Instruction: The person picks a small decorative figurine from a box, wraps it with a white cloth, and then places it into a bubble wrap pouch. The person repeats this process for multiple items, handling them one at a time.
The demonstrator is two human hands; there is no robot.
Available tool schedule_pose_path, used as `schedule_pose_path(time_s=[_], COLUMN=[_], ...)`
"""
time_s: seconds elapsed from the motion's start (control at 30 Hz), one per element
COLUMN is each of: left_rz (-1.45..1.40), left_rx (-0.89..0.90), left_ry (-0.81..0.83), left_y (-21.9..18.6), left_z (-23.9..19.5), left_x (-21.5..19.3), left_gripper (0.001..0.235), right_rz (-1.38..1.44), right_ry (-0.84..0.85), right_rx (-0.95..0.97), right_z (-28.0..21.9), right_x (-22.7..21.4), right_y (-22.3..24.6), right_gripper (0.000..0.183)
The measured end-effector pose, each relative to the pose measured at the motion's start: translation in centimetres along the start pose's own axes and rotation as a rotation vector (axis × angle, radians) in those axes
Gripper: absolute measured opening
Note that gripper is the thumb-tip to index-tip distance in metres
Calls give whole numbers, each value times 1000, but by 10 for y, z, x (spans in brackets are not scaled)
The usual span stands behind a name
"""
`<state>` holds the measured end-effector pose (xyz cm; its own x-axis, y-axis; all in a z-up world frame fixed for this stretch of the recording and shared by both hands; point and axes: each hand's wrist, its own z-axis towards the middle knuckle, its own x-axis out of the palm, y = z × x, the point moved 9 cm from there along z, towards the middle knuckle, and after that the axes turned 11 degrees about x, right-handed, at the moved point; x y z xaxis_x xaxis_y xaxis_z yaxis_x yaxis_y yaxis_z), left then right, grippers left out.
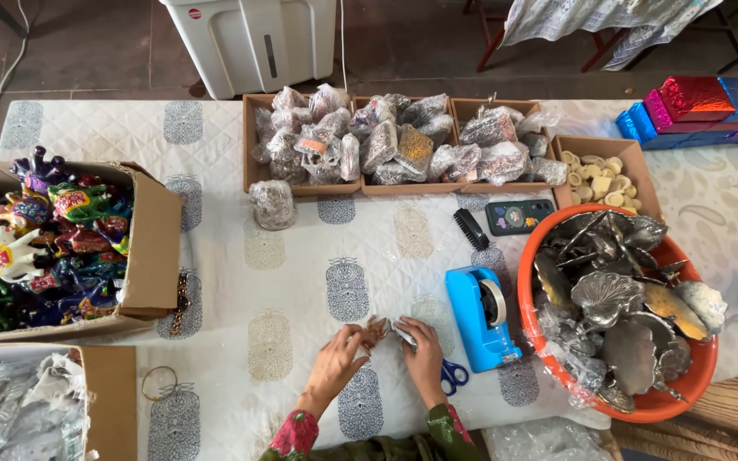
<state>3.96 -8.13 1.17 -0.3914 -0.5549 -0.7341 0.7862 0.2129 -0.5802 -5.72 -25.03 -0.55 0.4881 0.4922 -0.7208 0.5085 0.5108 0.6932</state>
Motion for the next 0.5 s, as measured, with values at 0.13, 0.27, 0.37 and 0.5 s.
schedule_pose_path(time_s=[0.13, 0.27, 0.37, 0.5], left_rz=[-127, -106, -109, -197], left_rx=[-286, -441, -443, -405], left_ry=[-91, -61, -40, -130], left_y=[3, 8, 11, 20], left_z=[5, -6, -12, -9], left_x=[-28, 1, 24, 22], left_gripper=[68, 90, 83, 66], right_rz=[26, 362, 217, 47], right_ry=[1, 19, -13, 162], right_rx=[63, 335, -108, -207], right_z=[6, 0, -12, -14], right_x=[6, 26, 13, 15], right_y=[-8, -40, 14, 43], right_gripper=[40, 36, 39, 49])
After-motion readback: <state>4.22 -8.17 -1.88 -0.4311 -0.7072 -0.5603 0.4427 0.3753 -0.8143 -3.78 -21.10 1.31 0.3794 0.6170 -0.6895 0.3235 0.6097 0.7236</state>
